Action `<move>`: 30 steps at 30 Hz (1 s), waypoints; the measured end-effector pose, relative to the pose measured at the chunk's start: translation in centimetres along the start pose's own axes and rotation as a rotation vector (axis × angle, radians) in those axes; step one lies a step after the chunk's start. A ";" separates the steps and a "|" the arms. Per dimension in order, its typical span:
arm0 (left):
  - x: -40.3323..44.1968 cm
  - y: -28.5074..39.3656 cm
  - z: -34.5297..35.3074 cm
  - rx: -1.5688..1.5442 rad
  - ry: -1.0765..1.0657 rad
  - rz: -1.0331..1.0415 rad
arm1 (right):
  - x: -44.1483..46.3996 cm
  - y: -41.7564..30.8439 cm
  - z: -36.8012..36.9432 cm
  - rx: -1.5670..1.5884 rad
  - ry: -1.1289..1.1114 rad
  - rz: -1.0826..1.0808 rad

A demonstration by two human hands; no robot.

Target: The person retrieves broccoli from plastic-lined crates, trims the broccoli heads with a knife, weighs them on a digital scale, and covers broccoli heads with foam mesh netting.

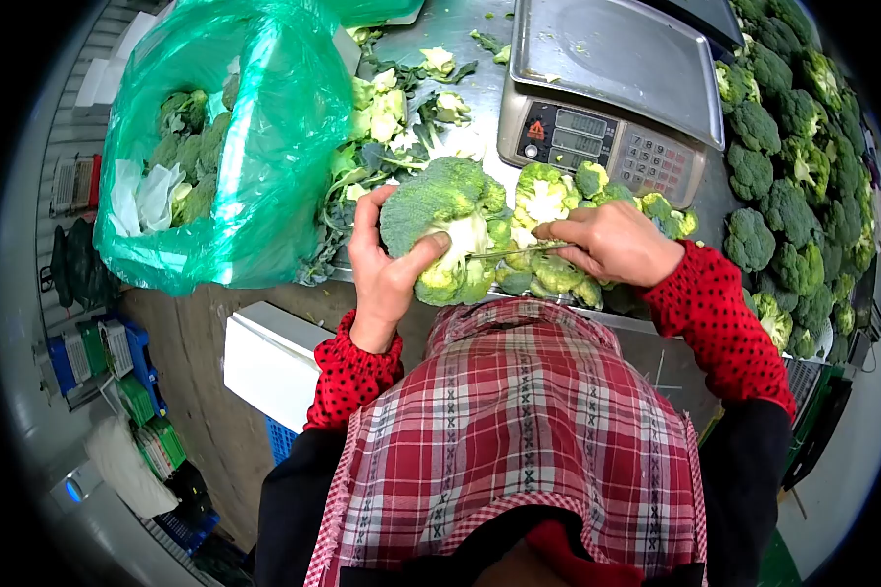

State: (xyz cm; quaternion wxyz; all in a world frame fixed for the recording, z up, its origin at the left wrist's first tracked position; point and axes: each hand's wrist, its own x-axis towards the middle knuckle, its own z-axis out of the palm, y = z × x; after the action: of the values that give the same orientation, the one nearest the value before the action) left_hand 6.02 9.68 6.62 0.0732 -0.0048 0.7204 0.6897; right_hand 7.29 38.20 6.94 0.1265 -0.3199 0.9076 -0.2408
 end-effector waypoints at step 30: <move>4.0 -2.5 3.2 -0.431 -0.072 -0.175 | -1.6 -3.3 0.7 0.173 0.556 0.366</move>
State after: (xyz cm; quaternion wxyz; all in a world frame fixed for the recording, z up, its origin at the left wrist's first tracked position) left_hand 2.70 13.13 3.58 0.1556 -0.0578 0.5504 0.8182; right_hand 10.52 36.74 8.20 -0.0579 -0.0622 0.9259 -0.3681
